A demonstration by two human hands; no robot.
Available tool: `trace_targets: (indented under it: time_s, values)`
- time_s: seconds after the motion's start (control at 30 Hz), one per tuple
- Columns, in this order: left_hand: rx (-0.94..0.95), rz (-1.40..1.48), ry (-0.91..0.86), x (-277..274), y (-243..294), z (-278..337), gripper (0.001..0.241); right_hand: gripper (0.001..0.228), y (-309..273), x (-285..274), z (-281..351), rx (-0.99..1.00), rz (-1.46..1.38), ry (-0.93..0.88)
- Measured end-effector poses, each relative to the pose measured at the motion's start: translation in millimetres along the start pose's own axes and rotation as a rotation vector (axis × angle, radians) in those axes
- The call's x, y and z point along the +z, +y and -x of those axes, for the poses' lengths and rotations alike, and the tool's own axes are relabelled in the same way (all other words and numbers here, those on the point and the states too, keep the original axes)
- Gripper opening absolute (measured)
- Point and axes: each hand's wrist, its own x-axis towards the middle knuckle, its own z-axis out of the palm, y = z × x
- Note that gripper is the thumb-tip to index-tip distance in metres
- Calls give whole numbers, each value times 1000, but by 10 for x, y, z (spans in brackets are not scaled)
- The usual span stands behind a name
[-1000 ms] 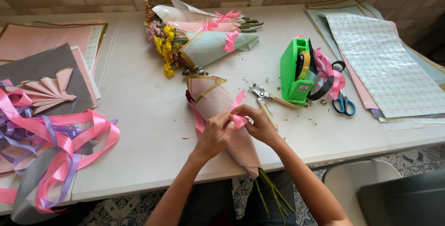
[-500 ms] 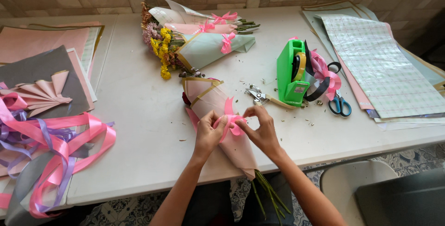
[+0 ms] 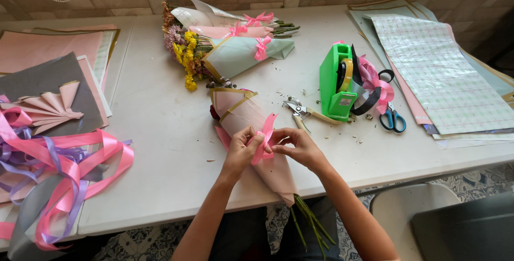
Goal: The person wraps a small bouquet of roses in paper, secures the paper with tape, and ties a pink ribbon around the stems.
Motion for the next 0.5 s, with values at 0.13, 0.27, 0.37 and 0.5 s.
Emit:
trace_targets:
  time_s: [0.13,0.27,0.37,0.5]
  values:
    - [-14,33,-5,-69,-162,-77,29,19,50,96,31,-44,260,68]
    - [30,-177,77,-120,-224,-122,28,19,-7,236,62,-228,458,59]
    - [41,-191,95,-105,-97,-72,26,24,-214,216,109,-261,324,-90]
    - [32,-130,93,-84,35,-12,26,15,-50,177,107,-159,73,-222]
